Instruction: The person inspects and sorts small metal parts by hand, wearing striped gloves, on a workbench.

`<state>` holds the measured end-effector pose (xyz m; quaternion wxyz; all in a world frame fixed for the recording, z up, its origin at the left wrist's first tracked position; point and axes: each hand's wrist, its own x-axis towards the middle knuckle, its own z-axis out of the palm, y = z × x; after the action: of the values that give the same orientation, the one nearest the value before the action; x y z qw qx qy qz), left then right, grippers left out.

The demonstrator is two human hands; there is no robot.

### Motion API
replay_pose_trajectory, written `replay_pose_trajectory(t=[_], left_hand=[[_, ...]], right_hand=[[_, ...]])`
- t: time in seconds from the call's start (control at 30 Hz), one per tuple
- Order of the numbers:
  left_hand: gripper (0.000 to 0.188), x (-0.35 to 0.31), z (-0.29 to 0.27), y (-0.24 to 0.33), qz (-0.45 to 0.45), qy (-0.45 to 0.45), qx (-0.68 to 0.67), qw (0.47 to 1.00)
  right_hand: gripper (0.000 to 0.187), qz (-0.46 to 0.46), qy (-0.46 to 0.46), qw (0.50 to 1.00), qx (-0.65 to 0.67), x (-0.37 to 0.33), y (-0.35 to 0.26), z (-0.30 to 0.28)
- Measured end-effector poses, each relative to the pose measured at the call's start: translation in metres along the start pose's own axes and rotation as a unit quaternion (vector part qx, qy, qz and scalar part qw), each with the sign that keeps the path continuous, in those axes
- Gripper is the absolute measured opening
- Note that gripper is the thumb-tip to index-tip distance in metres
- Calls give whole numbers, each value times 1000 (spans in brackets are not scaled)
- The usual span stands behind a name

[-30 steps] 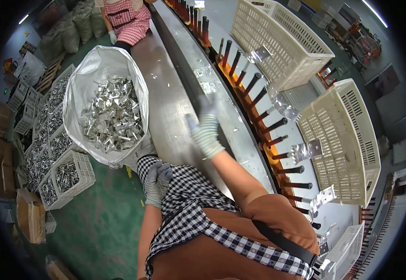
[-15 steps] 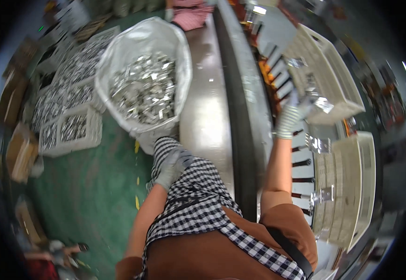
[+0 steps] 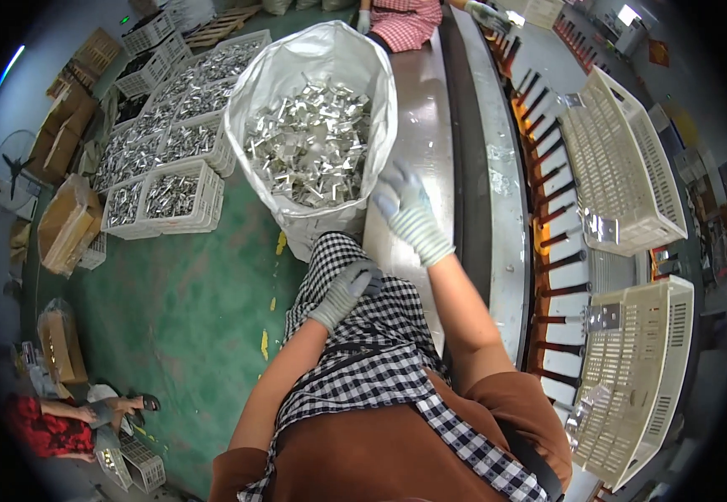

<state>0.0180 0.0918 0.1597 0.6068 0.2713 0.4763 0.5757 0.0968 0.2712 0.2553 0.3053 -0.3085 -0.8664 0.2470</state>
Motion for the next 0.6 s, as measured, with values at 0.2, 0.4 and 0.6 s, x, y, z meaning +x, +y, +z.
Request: replay_pose_trajectory(t=[0.2,0.4,0.6], left_hand=[[22,0,9,3,108,-18,290,951],[22,0,9,0,98,1,248,964],[21,7,12,0,99,-6,232,968]], right_hand=[[40,185,163,959,140,-75,39,-13],[56,175,408,895,-45,-90,45,-88],[61,103,543,831,-68,-90,65,-107]])
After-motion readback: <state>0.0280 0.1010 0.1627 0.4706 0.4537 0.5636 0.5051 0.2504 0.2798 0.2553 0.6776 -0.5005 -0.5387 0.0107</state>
